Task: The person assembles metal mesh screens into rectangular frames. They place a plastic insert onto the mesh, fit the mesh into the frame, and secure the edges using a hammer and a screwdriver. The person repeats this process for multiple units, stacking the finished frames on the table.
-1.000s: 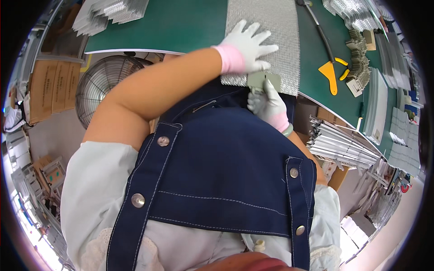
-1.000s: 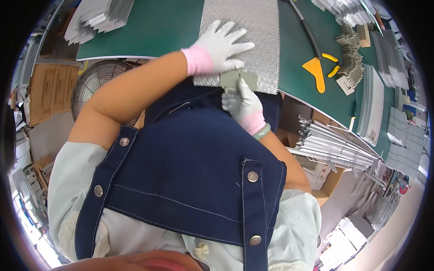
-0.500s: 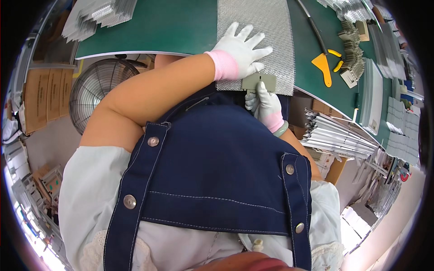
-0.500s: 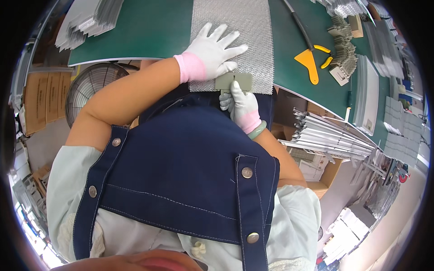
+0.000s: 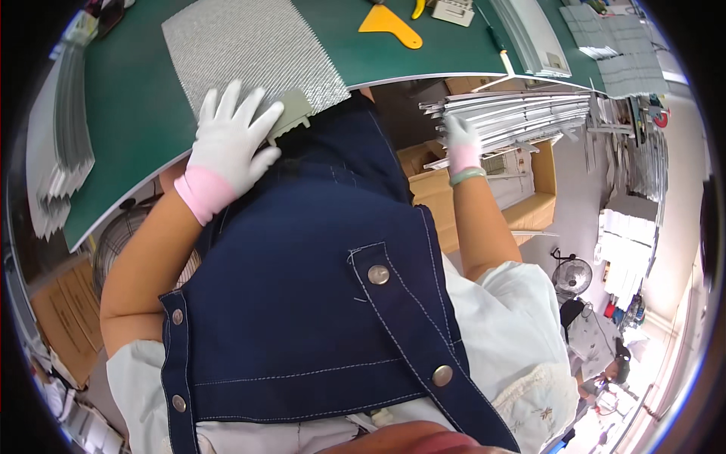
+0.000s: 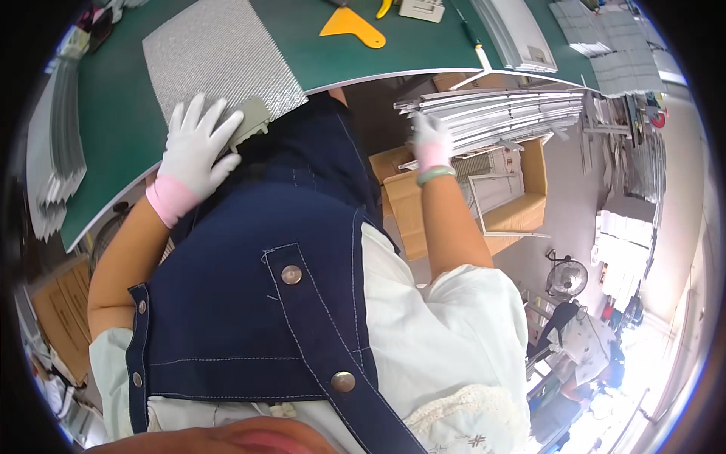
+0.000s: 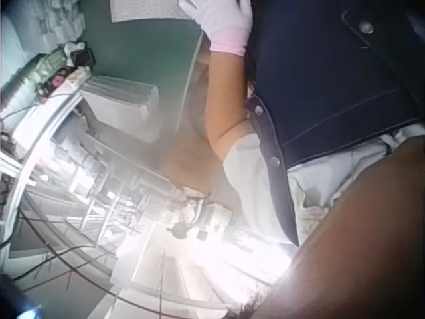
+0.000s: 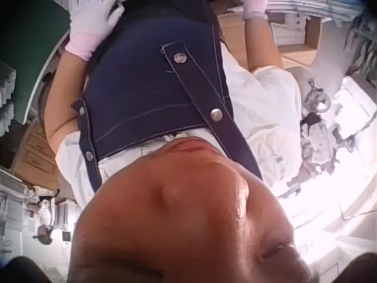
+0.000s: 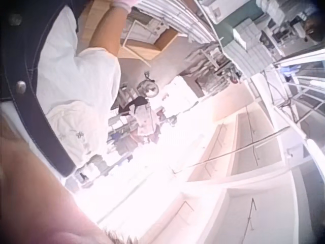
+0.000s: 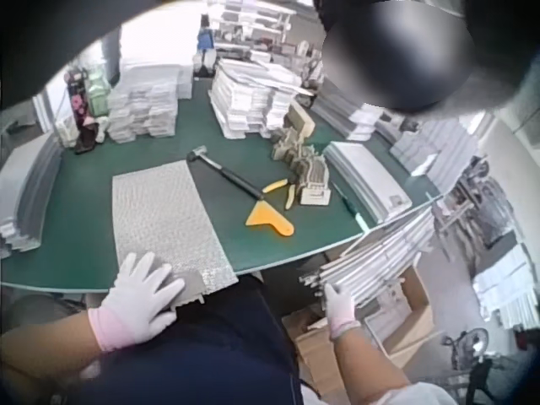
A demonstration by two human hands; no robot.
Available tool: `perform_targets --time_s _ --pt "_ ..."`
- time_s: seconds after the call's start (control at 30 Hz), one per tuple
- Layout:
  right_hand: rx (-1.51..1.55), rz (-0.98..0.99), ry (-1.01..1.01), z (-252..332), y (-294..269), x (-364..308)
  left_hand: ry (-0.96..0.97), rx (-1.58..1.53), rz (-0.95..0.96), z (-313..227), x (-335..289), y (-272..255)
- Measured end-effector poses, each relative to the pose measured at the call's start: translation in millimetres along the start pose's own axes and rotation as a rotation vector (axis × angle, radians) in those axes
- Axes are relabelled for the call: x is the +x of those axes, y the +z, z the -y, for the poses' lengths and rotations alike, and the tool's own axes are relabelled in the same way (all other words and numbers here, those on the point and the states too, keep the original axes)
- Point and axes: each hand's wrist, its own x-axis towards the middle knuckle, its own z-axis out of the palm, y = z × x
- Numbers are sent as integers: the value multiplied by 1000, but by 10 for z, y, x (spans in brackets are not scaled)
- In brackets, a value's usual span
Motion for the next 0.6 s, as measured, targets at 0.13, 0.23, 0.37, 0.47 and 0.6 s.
perform_targets --time_s 0.13,0.23,0.37,0.47,0.6 --pt "-314 -406 350 -1244 -897 599 -16 21 -3 171 186 -6" --pt "-255 -246 487 -1959 -935 672 -42 -25 -3 73 222 -97" --pt "-83 18 309 -1475 -686 309 -75 -114 -125 -127 122 -305" --pt "644 203 394 -1474 -1081 229 -46 -151 -168 -153 196 -400" --pt "714 782 362 175 -1030 -425 91 -358 -82 -343 413 -443"
